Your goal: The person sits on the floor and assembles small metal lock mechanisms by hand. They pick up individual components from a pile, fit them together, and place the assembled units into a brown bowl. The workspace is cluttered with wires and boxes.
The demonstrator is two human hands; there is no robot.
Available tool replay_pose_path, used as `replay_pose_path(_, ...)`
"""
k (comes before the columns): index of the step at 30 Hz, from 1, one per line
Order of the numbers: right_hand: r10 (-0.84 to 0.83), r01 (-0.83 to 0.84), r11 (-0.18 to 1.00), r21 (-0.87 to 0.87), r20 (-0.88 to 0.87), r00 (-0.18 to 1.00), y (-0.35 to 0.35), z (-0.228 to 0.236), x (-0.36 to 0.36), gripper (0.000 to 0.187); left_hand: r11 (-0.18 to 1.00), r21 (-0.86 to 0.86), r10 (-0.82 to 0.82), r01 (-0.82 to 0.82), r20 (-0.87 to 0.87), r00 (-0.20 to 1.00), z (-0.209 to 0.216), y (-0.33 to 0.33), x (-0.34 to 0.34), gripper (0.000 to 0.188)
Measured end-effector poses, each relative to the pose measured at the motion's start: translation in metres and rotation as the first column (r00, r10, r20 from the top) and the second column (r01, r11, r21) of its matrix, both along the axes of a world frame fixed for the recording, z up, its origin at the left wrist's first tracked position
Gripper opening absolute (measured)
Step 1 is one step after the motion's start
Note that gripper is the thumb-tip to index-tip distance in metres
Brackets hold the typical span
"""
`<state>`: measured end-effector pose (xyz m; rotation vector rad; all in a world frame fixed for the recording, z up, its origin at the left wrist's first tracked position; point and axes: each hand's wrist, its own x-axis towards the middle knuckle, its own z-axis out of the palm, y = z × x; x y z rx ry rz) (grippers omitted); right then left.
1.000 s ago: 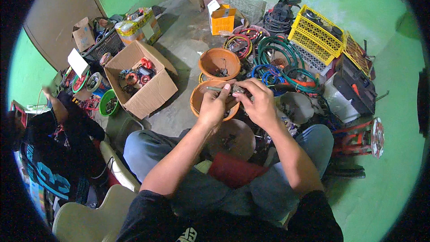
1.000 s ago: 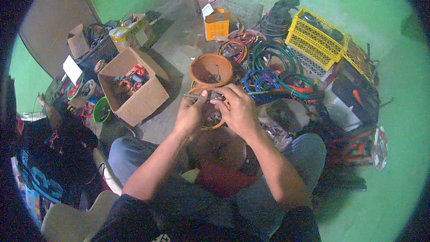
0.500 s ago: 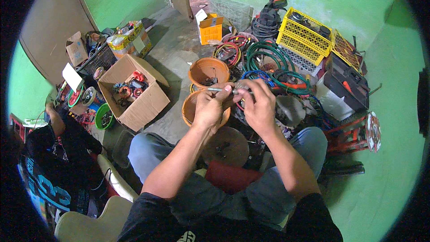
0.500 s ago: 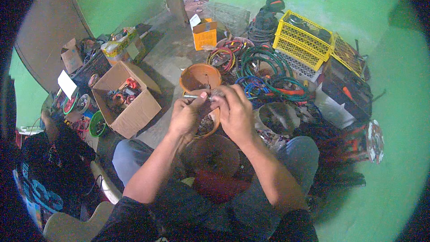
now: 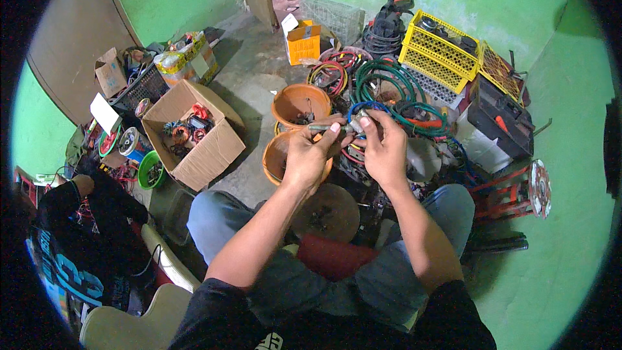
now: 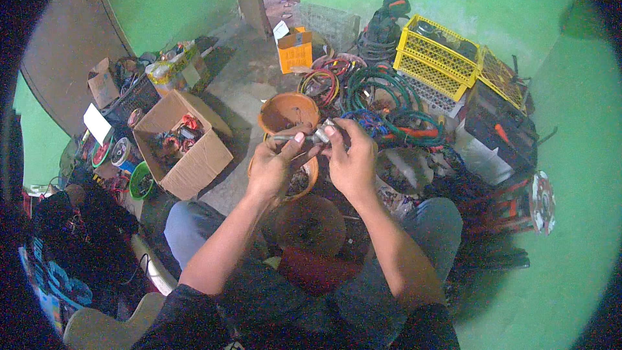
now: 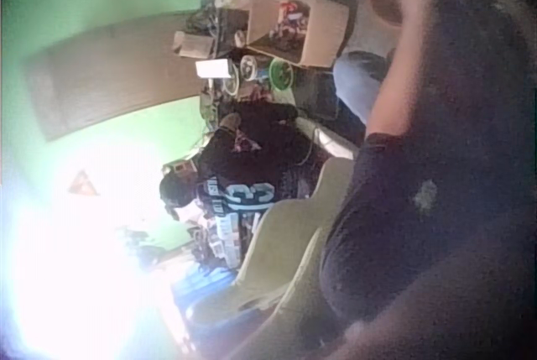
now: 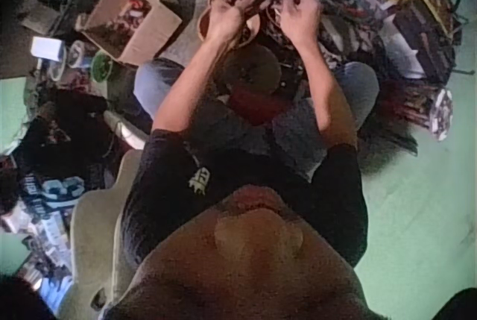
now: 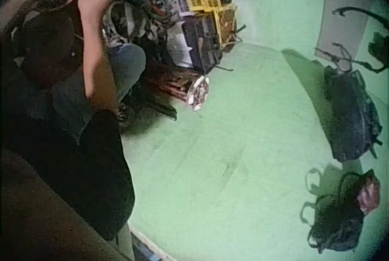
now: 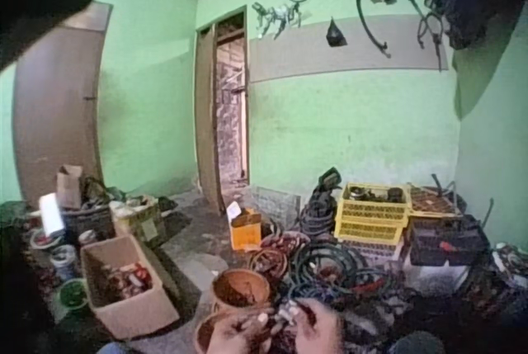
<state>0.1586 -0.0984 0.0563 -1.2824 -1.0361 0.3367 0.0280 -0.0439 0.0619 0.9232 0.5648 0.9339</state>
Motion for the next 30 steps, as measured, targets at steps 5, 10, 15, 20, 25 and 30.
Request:
replay_pose_path(5,-0.062,0.062,0.998,0.007,0.176,0.982,0.002,-0.006,-0.002,0.02,0.998,-0.049,0.024,-0.026,-0.049,0.999,0.002,-0.001,0.001,0.023)
replay_pose_path(10,-0.05,0.051,0.999,-0.001,0.095,0.994,0.002,-0.008,-0.012,0.016,0.977,-0.213,0.004,0.008,0.053,0.999,-0.009,0.01,-0.004,0.022)
replay_pose_path(15,-0.041,0.037,0.999,0.021,0.254,0.966,-0.003,-0.006,-0.013,0.013,0.997,-0.072,0.03,-0.036,-0.092,0.995,0.004,0.009,-0.011,0.021)
replay_pose_path(20,-0.068,0.022,0.995,0.093,0.529,0.846,-0.001,-0.009,-0.016,0.016,0.989,-0.124,0.066,-0.08,-0.108,0.992,-0.001,0.014,-0.016,0.018)
replay_pose_path(25,-0.049,-0.012,0.996,0.093,0.625,0.779,-0.001,-0.016,-0.02,0.022,0.973,-0.199,0.097,-0.116,-0.102,0.99,-0.003,0.017,-0.02,0.016)
replay_pose_path(30,-0.122,-0.007,0.98,0.201,0.62,0.775,0.0,-0.02,-0.024,0.016,0.962,-0.247,0.104,-0.118,-0.071,0.992,-0.005,0.019,-0.02,0.017)
